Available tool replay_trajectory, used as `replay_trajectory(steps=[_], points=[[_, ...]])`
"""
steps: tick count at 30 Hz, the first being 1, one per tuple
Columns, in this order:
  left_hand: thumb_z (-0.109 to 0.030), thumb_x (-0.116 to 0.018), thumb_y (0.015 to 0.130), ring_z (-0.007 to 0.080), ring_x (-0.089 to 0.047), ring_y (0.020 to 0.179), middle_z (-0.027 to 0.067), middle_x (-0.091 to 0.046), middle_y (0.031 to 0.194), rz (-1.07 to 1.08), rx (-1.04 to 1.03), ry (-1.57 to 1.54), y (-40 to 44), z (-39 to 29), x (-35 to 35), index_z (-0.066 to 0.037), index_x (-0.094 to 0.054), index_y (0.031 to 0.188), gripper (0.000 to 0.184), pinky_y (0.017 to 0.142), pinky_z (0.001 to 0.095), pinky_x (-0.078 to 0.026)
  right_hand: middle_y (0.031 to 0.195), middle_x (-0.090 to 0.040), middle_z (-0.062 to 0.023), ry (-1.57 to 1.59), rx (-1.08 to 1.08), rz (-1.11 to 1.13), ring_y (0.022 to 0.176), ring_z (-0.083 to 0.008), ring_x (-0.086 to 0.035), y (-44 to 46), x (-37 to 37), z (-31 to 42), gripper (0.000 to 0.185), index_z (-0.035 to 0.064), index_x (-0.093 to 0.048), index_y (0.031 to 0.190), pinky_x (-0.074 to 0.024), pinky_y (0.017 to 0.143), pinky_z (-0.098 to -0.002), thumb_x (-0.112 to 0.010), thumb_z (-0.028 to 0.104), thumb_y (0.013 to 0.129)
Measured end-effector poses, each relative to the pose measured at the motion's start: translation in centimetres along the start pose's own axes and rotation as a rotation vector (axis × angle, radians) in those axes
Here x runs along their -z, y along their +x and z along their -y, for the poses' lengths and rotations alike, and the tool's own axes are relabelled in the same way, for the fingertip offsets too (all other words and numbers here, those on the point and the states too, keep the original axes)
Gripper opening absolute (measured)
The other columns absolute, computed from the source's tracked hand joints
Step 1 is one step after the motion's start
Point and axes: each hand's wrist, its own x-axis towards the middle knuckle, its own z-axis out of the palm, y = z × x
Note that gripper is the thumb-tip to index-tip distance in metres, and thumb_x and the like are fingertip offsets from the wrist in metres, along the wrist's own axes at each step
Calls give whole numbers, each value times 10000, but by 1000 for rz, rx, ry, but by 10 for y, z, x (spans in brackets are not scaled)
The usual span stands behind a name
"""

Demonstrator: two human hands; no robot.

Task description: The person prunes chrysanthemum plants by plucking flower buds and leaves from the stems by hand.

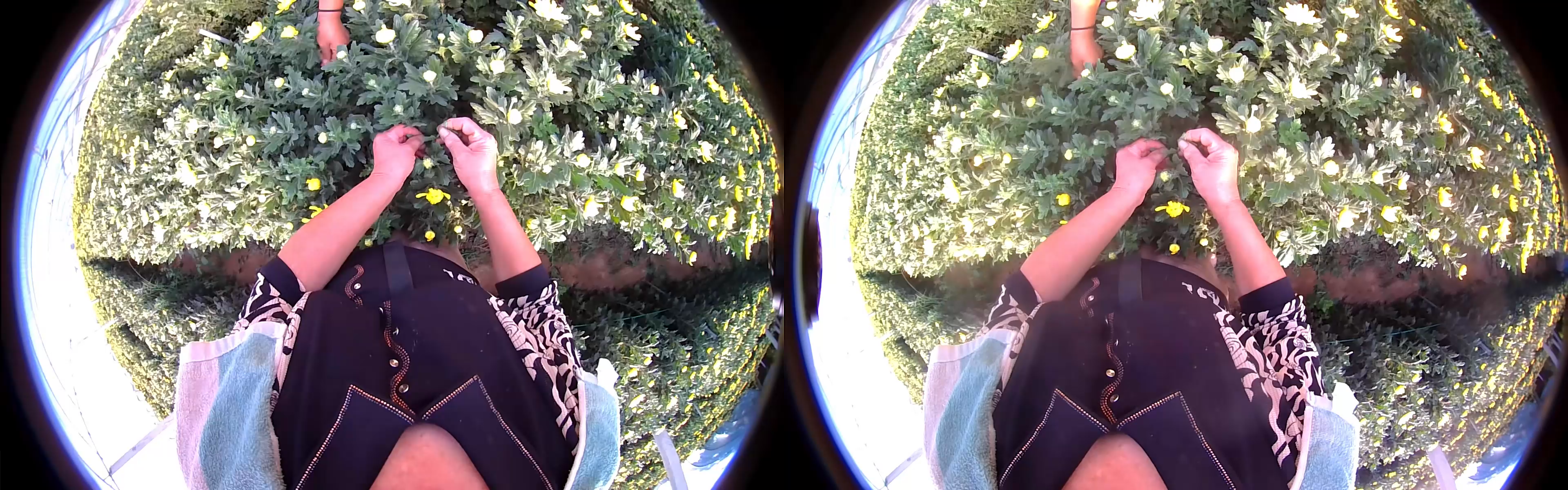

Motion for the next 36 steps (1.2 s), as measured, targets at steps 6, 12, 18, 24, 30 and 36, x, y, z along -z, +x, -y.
replay_trajectory(steps=[6,12,18,24,30,36], points=[[-10,-652,827,138,-622,545,91,-653,700,-22,-41,603,0,29,36,19,-666,871,55,549,273,-516,774,-641,36,130,-31,-31,683,-28,-571,5,13,3,62,40,-652,903,-489,627,-202,-665,-16,881],[-40,-642,865,121,-647,619,51,-649,726,252,57,431,-40,13,61,11,-651,900,62,554,255,-506,1130,-607,-63,-53,-126,20,990,-116,-603,-3,29,15,484,82,-544,1309,-516,833,-275,-723,71,859],[-126,-640,914,93,-641,630,3,-645,752,202,19,81,-102,-33,132,-45,-648,938,84,563,214,-479,1126,-633,-109,-222,-185,-108,991,-155,-626,3,65,4,417,82,-578,1296,-523,832,-301,-673,168,899],[-116,-648,910,87,-642,649,-2,-646,740,-128,230,142,-199,-26,242,-50,-660,934,71,594,208,-483,939,-678,-20,-266,-158,42,815,-86,-623,-3,53,36,166,37,-680,1059,-514,686,-242,-643,127,924],[-55,-637,899,105,-652,833,31,-667,945,-259,31,455,-213,-7,250,-21,-661,1049,155,729,229,-507,856,-646,-3,-44,-30,297,740,-64,-590,-67,-34,100,83,18,-667,970,-481,668,-212,-668,57,897],[-40,-604,914,158,-630,1058,69,-625,1184,-60,-277,-31,-127,-33,200,-20,-563,1236,325,826,277,-517,1085,-635,-168,-415,48,271,855,-271,-683,-62,-113,28,329,-10,-568,1210,-539,771,-339,-603,79,895]])
